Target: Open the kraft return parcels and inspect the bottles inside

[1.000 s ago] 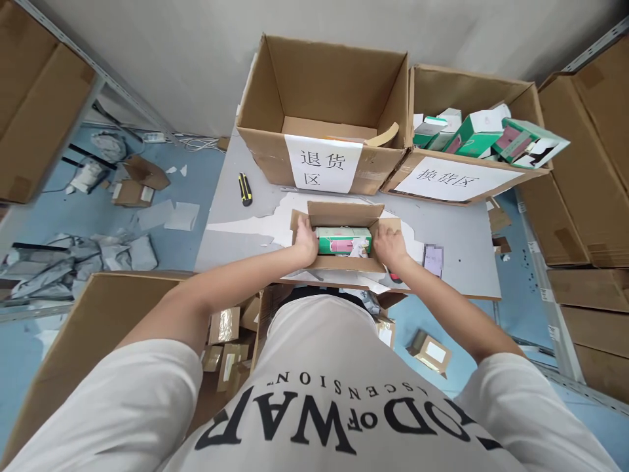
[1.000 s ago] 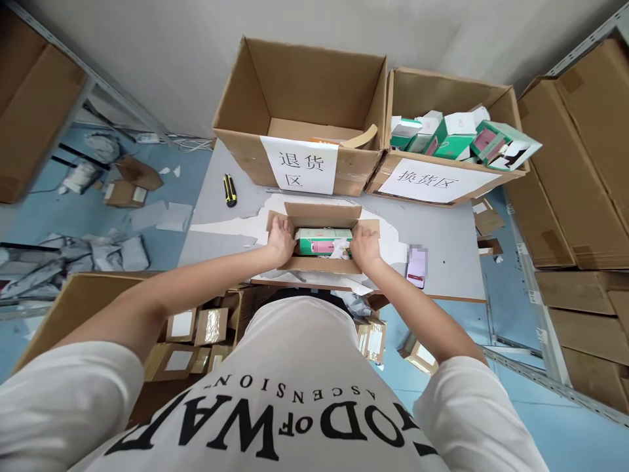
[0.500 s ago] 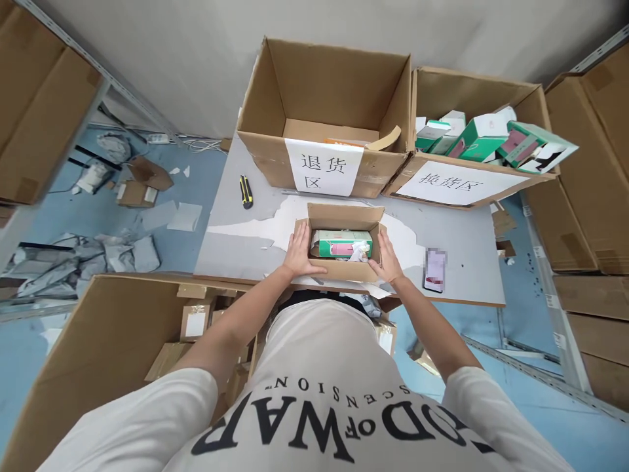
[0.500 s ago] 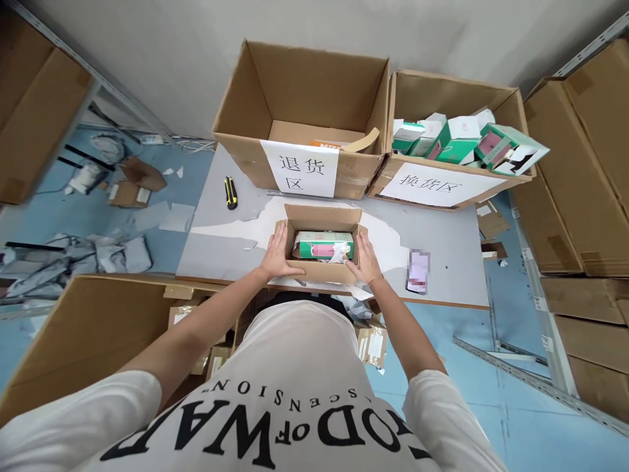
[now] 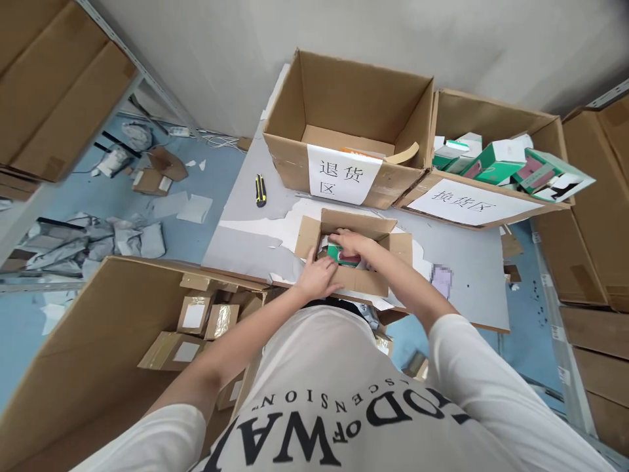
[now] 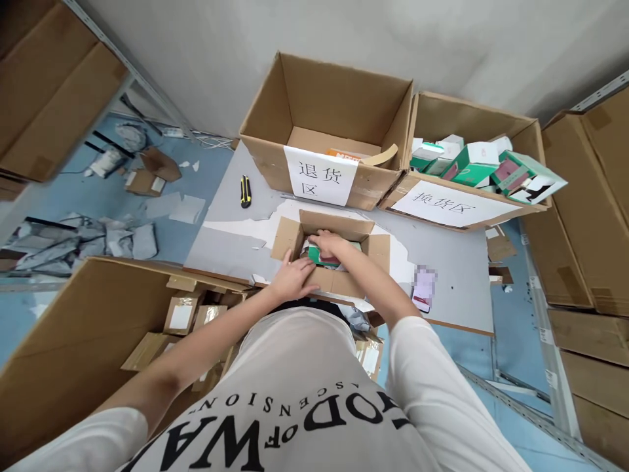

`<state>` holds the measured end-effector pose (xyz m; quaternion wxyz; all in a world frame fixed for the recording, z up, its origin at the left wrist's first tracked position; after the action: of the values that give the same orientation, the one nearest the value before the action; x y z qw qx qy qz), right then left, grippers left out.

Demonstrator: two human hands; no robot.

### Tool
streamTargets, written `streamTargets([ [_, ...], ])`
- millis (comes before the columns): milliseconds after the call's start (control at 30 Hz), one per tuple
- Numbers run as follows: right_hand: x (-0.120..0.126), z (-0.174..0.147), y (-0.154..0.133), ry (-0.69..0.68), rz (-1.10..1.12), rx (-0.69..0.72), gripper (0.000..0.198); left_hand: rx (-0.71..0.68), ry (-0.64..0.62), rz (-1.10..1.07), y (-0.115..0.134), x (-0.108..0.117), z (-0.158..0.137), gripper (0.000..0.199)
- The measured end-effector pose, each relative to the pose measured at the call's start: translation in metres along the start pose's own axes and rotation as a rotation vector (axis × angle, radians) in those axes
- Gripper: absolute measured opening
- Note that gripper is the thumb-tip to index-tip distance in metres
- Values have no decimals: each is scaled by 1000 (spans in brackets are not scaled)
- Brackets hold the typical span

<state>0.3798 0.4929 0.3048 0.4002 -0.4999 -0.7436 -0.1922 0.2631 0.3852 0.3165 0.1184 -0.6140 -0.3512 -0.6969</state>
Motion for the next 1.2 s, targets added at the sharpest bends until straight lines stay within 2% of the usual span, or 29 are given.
streamTargets([
  [100,-6,35,-12,-170,-74,-27,78,21,-26,28,11,-12,2,54],
  [233,-18,45,-13,-218,-127,-32,70,46,-62,77,10,-25,5,57],
  [400,-20,35,-12,-82,-129,113,52,48,-61,95,9,-32,1,61],
  [567,-4,14,-9,74,-89,199,43,38,-41,98,8,-34,1,57],
  [667,12,-9,-3,228,5,236,40,60,-22,103,6,-34,3,58],
  [767,30,-38,8,455,159,192,39,98,-14,111,3,-33,5,60],
  [900,54,-80,30,819,321,-38,38,148,-10,134,-9,-30,8,56],
  [1033,75,-133,61,1147,380,-247,45,217,3,170,-34,-22,11,55],
  [1133,74,-176,84,1322,428,-294,51,266,6,196,-59,-11,11,57],
  [1200,60,-197,95,1375,449,-308,51,292,0,205,-78,-2,9,59],
])
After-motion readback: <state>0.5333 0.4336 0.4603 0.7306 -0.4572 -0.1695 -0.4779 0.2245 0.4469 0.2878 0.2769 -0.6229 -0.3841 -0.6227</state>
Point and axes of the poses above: each hand's wrist, its own z-axis towards the middle knuckle, its own x-axis out of the back of the hand, y = z × x, the point moved 4 cm from there along z, towards the middle knuckle, and after that the axes turned 14 degrees about -x, right-handed, at the moved point
